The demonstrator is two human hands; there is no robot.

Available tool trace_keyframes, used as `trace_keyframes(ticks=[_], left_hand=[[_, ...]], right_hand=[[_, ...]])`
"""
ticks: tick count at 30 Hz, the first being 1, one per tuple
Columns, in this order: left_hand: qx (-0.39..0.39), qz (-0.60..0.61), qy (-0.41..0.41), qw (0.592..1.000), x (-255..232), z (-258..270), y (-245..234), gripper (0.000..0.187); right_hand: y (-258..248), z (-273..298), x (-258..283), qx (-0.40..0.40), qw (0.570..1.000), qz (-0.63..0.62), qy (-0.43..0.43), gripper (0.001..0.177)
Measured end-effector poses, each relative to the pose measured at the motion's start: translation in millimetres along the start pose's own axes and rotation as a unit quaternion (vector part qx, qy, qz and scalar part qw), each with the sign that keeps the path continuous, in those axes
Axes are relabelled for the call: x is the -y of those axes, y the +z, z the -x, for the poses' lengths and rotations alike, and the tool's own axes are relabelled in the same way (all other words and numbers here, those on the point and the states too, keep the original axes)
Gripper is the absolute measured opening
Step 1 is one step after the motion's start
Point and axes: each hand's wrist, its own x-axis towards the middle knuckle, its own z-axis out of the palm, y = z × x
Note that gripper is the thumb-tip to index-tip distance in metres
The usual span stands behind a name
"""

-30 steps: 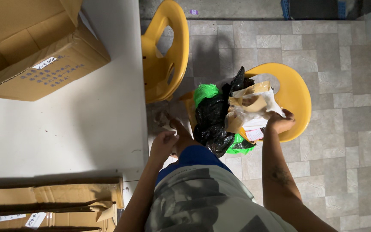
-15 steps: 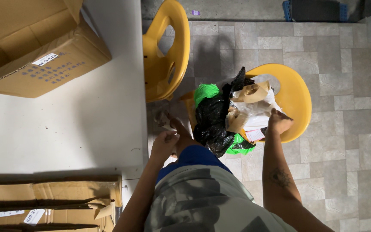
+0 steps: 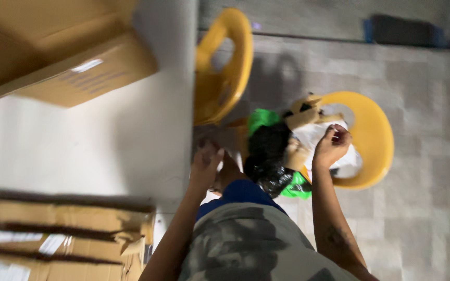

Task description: The person flattens empty cardboard boxes on a table by folding the flaps down and pressing them flat, tears tape off one box, stacks the flattened cardboard, and gathers plastic packaging and foam inserts into a pile on the table.

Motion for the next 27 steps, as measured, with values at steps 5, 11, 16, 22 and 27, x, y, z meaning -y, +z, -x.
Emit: trace_keyframes(ticks=[5, 11, 16, 22, 27], left_hand=[[-0.125, 0.258, 0.094, 0.953, -37, -12, -46, 0.078], [-0.190, 0.389, 0.064, 0.899, -89, -11, -135, 0.079], [-0.241, 0.423, 0.073, 0.870, -117, -10, -172, 0.081], [-0.299, 0.505, 0.026, 0.809, -104, -9, -189, 0.084], [-0.355, 0.524, -0.058, 0.772, -79, 4, -192, 0.067]], right_hand=[[63, 61, 135, 0.238, 0.943, -0.204, -0.113, 0.024], [141, 98, 317, 0.378, 0.815, -0.225, -0.378, 0.066], [234, 105, 419, 0.398, 0.701, -0.209, -0.554, 0.065], [231, 167, 409, 0.453, 0.557, -0.230, -0.658, 0.045], [172, 218, 381, 0.534, 0.424, -0.281, -0.675, 0.029]])
